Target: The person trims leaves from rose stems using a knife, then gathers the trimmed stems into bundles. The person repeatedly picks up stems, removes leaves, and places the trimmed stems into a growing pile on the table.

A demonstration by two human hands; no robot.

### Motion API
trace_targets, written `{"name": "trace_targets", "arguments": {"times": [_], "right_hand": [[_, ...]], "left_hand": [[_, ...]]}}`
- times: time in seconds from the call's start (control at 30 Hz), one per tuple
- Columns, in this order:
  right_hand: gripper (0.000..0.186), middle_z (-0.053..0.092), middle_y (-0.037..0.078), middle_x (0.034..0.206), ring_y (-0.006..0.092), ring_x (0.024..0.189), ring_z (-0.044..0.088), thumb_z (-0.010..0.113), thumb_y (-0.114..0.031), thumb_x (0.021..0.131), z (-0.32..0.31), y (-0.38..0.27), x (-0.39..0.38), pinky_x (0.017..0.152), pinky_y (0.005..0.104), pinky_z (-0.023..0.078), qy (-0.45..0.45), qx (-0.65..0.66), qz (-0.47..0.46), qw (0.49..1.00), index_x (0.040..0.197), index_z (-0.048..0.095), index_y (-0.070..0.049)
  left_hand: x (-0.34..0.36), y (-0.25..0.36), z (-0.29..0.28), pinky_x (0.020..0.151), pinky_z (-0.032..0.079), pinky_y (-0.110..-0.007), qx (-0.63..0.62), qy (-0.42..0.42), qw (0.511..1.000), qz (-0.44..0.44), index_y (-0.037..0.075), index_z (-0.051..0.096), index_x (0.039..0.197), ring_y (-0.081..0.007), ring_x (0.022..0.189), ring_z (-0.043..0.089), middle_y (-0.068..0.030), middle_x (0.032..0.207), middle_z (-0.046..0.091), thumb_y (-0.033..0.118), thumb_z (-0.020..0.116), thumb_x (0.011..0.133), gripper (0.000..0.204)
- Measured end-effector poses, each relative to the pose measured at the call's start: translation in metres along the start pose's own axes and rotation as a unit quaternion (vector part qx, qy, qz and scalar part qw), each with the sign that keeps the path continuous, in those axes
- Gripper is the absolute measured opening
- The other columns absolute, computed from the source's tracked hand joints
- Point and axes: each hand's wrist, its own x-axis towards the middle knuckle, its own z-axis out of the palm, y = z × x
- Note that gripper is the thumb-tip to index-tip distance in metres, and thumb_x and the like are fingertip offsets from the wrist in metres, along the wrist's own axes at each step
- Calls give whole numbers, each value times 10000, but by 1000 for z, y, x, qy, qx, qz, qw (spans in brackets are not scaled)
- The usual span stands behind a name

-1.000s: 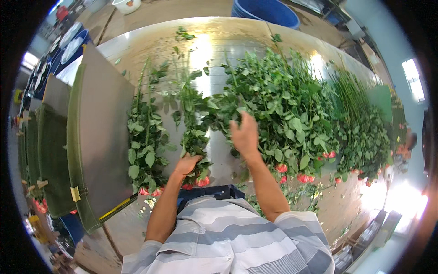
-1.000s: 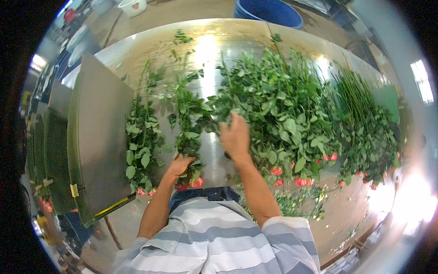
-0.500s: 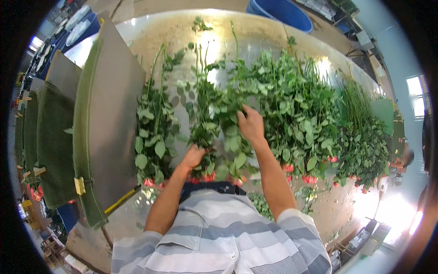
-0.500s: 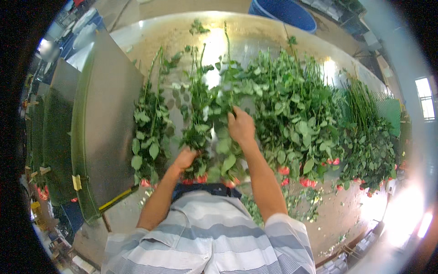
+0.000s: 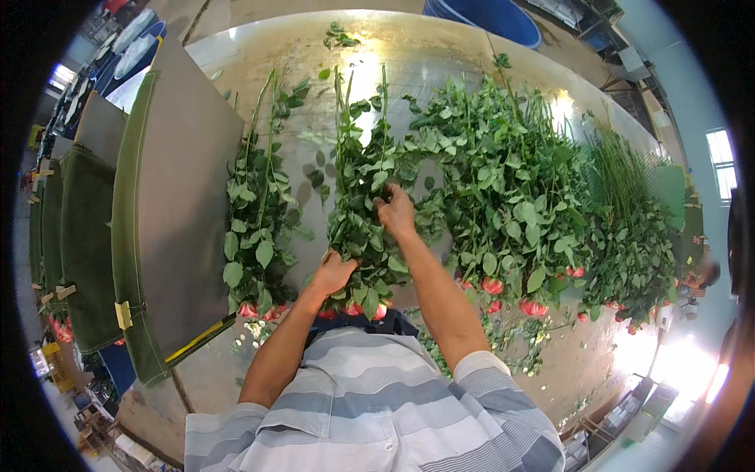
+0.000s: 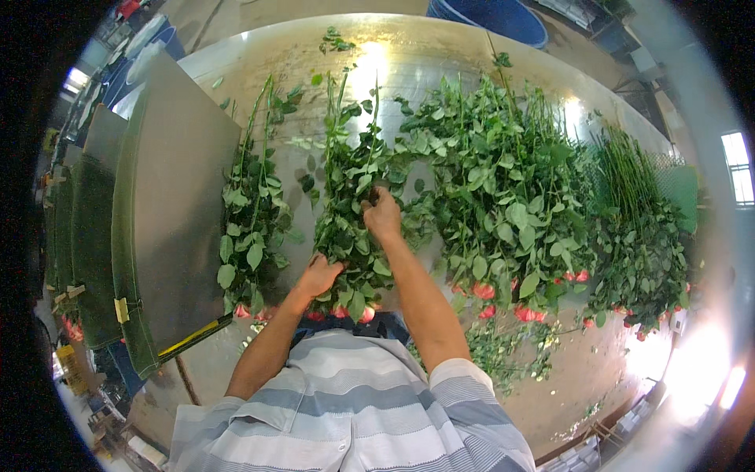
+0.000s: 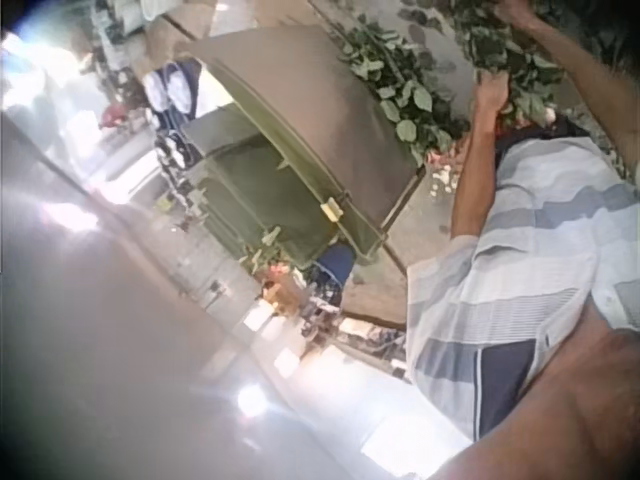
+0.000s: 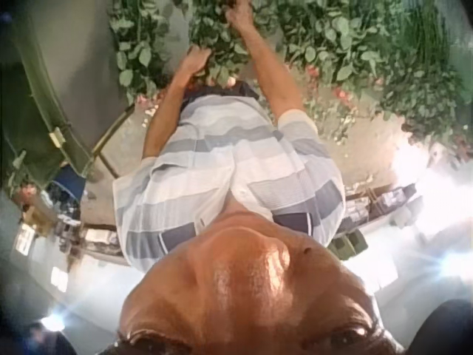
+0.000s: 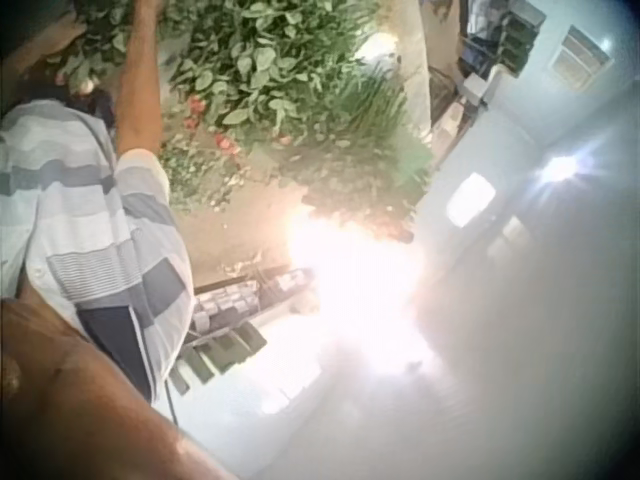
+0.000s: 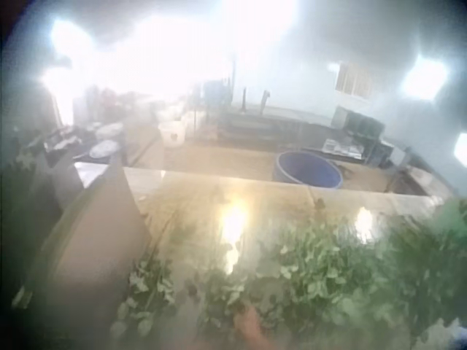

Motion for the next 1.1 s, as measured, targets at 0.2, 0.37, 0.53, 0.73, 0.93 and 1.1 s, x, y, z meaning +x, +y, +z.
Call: {"name": "trace_targets", "arguments": {"times": [0.2,0.37,0.53,0.73,0.93,1.1], "right_hand": [[372,622,128,894,240,810,593,645,-189,826,3,12,8,704,407,457,30,-20,-4,999,1139,541,-19],[367,589,211,1106,343,1025,560,601,-167,828,-57,-21,3,903,395,426,53,-21,-52,997,1125,558,44],[436,646,182,890,213,783,610,609,-232,835,-98,-105,17,711,325,477,79,21,-164,983,1134,542,77],[512,643,188,816,282,743,614,600,-345,789,29,-175,7,702,413,483,-63,58,-126,988,1107,579,55],[571,558,254,1120,388,1057,529,566,-317,854,56,-151,-33,905,409,417,-80,33,-157,984,1303,374,-22],[409,575,197,1006,353,925,540,559,-186,808,-110,1,-24,826,444,427,288,-238,-191,908,1173,491,-13]], "left_hand": [[6,9,-10,783,435,-437,-55,4,998,-35,78,647,936,-395,817,558,-235,840,583,282,519,850,255],[1,-6,-1,713,456,-442,-58,65,996,-2,91,651,964,-378,773,584,-221,748,580,212,521,837,218],[4,-18,15,744,463,-425,-21,112,993,19,69,616,1040,-381,808,582,-220,801,598,372,585,799,388],[-3,16,18,823,447,-423,-86,131,986,-48,46,514,1179,-325,917,574,-162,979,596,296,593,819,445],[12,-11,37,821,447,-448,51,88,995,17,-7,456,1236,-375,994,549,-240,1086,552,257,598,830,505],[3,21,-9,817,450,-429,-205,126,957,-163,-28,620,997,-415,968,557,-252,1030,603,369,654,753,467]]}}
